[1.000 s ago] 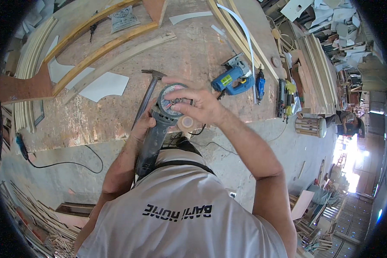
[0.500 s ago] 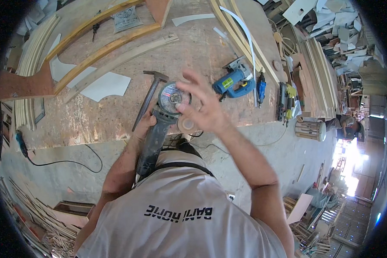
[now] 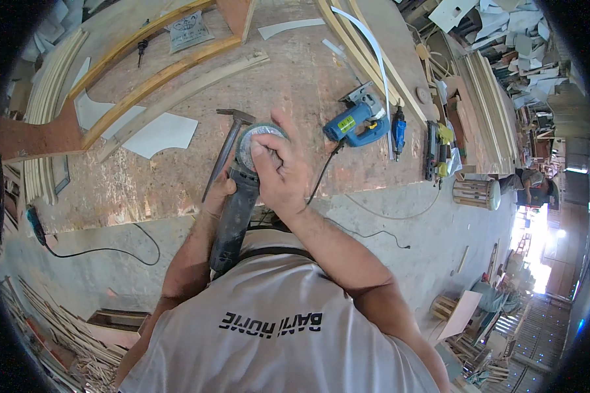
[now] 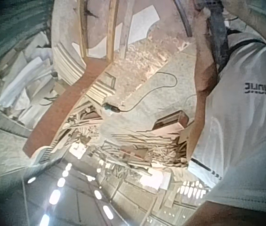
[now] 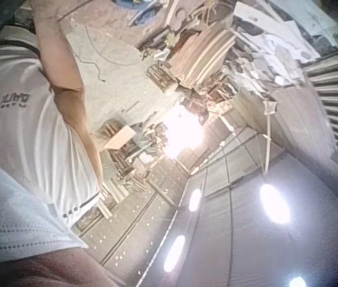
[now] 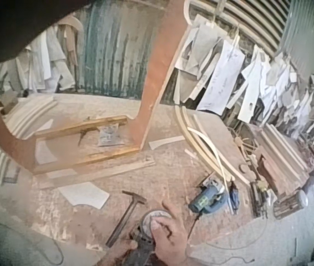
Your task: The person prepares an angle grinder by attaching a disc and tightening the nut, then plugs the tool into a floor outlet. They proceed to grind the edge of a large wooden board, generating sparks as the tool removes material.
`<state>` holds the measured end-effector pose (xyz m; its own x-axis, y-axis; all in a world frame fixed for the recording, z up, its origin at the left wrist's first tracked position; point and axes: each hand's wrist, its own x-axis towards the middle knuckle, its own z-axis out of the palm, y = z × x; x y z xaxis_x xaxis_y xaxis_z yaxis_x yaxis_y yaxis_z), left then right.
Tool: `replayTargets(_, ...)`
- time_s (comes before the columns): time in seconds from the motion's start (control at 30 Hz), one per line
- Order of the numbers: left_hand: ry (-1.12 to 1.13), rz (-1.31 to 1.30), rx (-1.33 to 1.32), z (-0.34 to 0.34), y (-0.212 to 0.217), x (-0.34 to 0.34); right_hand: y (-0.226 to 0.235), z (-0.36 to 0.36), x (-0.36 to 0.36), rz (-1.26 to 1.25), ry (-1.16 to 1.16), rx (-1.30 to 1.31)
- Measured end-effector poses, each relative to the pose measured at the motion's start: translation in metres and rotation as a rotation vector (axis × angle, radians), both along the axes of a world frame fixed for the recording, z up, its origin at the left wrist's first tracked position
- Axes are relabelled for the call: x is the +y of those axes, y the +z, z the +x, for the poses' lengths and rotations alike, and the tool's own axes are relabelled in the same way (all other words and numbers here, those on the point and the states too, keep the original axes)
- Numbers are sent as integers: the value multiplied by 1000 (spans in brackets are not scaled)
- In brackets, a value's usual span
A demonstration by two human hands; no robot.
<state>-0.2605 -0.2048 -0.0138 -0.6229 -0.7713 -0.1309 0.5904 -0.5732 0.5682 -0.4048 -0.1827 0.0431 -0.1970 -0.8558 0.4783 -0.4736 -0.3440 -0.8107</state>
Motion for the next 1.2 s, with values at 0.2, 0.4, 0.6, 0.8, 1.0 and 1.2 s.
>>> replayTargets(0.2,-49,13,-3,6,8,-4,26,-49,-12,135,447,87)
replayTargets(0.4,-103,-58,-37,3,-6,-3,31,-54,-16,283,577,-19)
replayTargets(0.6,-95,-3,-14,6,-10,-2,4,-36,-7,145,388,-61)
replayTargets(0.8,-59,135,-124,34,-59,2,-6,-32,-15,108,297,-80)
replayTargets(1.0,-28,246,560,32,-37,-105,-59,28,29,612,421,-936)
replayTargets(1.2,112,-54,-71,0,8,-75,0,24,22,691,417,-953)
